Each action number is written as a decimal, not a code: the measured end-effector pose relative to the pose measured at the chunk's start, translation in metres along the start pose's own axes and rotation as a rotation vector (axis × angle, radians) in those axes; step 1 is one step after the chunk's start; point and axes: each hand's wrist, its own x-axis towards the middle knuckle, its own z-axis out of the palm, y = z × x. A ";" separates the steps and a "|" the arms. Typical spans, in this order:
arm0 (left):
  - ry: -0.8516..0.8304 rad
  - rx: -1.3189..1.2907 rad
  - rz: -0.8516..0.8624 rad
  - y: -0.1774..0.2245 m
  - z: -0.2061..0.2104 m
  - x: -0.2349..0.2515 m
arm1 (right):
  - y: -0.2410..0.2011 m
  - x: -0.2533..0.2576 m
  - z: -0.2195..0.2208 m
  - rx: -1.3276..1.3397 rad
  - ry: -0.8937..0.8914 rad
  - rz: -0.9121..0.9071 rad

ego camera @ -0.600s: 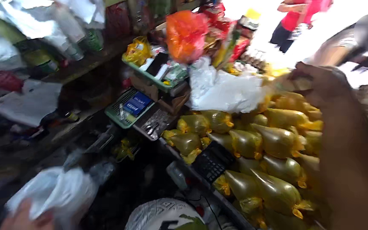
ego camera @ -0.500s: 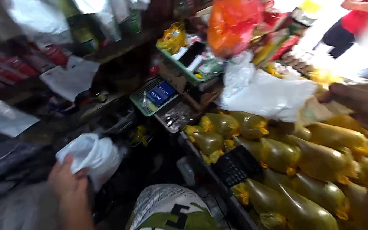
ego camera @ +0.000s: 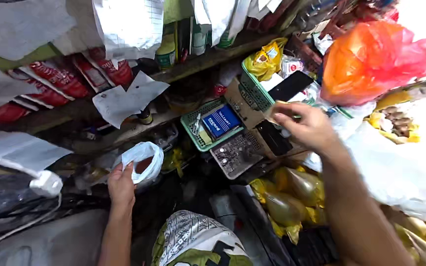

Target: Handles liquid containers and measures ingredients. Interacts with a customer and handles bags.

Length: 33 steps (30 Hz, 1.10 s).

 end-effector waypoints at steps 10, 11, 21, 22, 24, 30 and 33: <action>-0.105 0.091 -0.056 -0.011 -0.004 0.023 | -0.065 0.190 0.206 -0.364 0.039 -0.314; -0.112 0.075 -0.066 -0.014 -0.004 0.020 | -0.062 0.198 0.221 -0.395 0.016 -0.316; -0.358 -0.154 -0.033 -0.003 0.011 -0.031 | -0.073 0.104 0.219 -0.210 -0.008 -0.332; -0.406 -0.183 -0.003 0.001 0.013 -0.039 | -0.067 0.071 0.216 -0.067 -0.120 -0.321; -0.508 -0.216 0.052 0.012 0.019 -0.054 | -0.046 0.001 0.221 0.197 -0.362 -0.226; -0.841 -0.174 0.168 0.047 0.043 -0.102 | -0.031 -0.144 0.234 0.396 -0.207 -0.110; -0.983 -0.141 0.152 0.066 0.057 -0.133 | -0.038 -0.181 0.217 0.615 0.180 -0.233</action>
